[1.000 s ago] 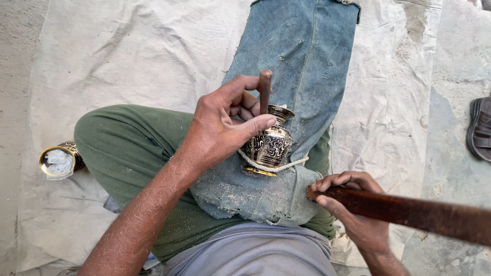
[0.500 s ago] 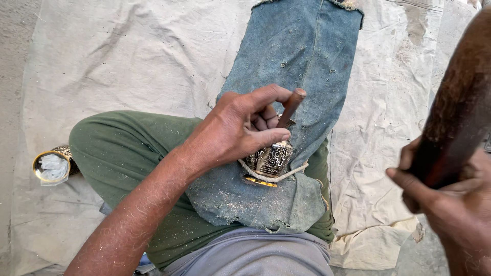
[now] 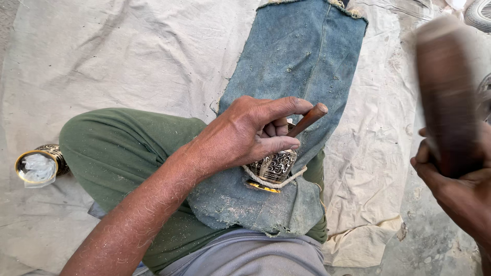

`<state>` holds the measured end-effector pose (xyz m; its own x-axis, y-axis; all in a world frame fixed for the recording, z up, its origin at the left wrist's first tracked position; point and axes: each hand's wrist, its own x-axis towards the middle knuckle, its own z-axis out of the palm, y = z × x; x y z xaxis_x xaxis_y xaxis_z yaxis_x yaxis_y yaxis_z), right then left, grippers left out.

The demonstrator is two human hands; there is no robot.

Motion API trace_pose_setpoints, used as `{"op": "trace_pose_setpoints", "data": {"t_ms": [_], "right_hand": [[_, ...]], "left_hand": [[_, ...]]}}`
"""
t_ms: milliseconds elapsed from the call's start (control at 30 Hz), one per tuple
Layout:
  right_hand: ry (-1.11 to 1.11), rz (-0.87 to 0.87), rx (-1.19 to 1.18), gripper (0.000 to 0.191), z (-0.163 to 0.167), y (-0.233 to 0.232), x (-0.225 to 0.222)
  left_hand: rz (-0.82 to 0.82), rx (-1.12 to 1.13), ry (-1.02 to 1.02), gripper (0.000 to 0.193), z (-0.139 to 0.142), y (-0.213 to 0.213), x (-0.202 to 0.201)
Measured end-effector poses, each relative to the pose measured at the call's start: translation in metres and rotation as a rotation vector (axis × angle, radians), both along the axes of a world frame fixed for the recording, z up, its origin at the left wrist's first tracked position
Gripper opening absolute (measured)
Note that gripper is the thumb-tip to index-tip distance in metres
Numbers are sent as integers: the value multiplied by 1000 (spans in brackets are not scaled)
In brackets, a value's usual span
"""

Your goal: The person sits cross-legged on the ground with a small brass pot resting on a cloth pad on their lap. They hold a chisel against the pot's decorated surface with one hand and strike it repeatedly with a wooden mallet held in the other hand, engraving ornamental patterns, occasionally repositioning the chisel and rotating the pot.

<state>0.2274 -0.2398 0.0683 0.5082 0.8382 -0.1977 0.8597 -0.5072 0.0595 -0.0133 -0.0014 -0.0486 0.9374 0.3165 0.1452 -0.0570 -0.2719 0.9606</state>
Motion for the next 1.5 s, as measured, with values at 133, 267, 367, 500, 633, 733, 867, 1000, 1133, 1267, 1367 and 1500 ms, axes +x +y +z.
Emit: {"op": "trace_pose_setpoints", "data": {"t_ms": [133, 267, 367, 500, 633, 733, 867, 1000, 1133, 1267, 1367, 1500], "right_hand": [[41, -13, -109, 42, 15, 17, -14], [245, -214, 201, 39, 15, 23, -16], [14, -38, -99, 37, 12, 11, -7], [159, -96, -24, 22, -4, -19, 16], [214, -145, 127, 25, -12, -29, 27], [251, -154, 15, 43, -8, -24, 22], [184, -83, 93, 32, -1, -23, 11], [177, -62, 96, 34, -6, -30, 9], [185, -59, 146, 28, 1, -20, 8], [226, -211, 282, 36, 1, -12, -3], [245, -348, 139, 31, 5, -6, -3], [101, -41, 48, 34, 3, -5, -5]], "left_hand": [[42, 63, -80, 59, 0, -3, -2], [46, 15, -107, 58, 2, -3, -2], [37, 6, -61, 59, 2, -2, -2], [34, 20, -95, 57, 0, 0, 0], [27, -10, -96, 61, -1, 0, 1], [15, -6, -78, 59, -2, 1, 3], [10, 12, -101, 61, -2, 2, 3], [31, 21, -132, 59, -4, -2, -2], [20, -4, -106, 58, -4, 1, -1], [16, 2, -119, 59, -5, 1, 1], [21, 4, -120, 59, -8, 0, 0], [26, -67, -12, 58, -9, 3, 6]]}}
